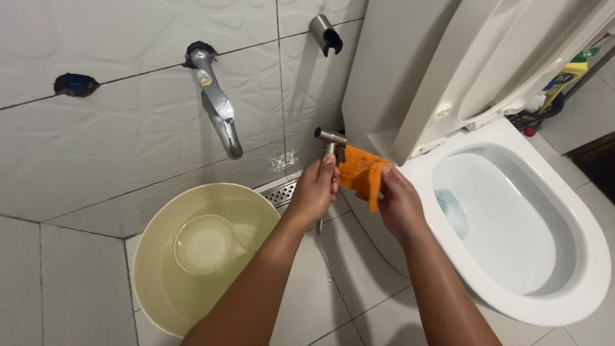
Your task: The person cleans a bathroom by scrubbing the bidet sprayer and tiled walls with an orange sponge. They rinse the sponge in a bucket of water, apply liquid cleaner to the sponge, and wipe the wall surfaces and fixtures.
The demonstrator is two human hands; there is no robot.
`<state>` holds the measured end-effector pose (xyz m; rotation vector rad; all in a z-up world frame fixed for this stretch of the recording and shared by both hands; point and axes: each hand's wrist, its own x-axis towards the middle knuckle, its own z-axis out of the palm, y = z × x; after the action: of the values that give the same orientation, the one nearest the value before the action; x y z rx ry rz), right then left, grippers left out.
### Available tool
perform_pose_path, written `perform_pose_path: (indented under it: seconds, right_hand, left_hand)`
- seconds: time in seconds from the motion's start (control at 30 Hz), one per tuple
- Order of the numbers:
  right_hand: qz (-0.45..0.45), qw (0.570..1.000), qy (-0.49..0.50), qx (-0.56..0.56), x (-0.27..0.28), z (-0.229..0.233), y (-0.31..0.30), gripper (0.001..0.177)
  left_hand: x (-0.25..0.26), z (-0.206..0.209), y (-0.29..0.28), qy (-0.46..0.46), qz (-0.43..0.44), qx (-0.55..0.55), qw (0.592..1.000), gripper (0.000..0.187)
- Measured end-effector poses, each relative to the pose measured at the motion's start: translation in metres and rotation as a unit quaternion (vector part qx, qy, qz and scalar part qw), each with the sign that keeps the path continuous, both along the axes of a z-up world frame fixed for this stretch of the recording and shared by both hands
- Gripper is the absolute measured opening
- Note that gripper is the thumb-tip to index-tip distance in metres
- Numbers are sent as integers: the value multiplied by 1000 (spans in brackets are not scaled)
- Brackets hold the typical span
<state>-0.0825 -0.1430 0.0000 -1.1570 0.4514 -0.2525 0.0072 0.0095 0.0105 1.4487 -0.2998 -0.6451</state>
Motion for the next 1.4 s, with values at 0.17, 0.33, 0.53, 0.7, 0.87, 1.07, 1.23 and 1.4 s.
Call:
perform_pose_path:
  seconds: [0.17,0.33,0.53,0.7,0.87,1.07,1.23,1.4]
  right_hand:
    - [-2,982,-21,190,-13,4,13,55]
    - [-81,951,4,297,-35,5,31,77]
    - [-28,983,36,180,-48,-21,31,65]
    - [-47,977,87,191,-53,-21,29,61]
    - [-11,985,65,158,-54,5,20,55]
    - [16,990,19,139,-48,37,13,51]
    - [26,989,15,142,-52,44,8,50]
    - [37,987,29,152,-62,41,1,52]
  left_hand:
    - [-2,8,6,-61,6,88,994,42]
    - [-1,-5,6,-100,40,101,989,40]
    - [-3,-20,8,-170,-9,126,977,35]
    - [-7,19,13,-217,9,185,958,36]
    - [12,92,6,-279,75,144,947,36]
    - [59,184,-18,-383,95,118,911,38]
    - [85,222,-36,-425,131,102,890,36]
    - [104,221,-52,-450,168,68,875,29]
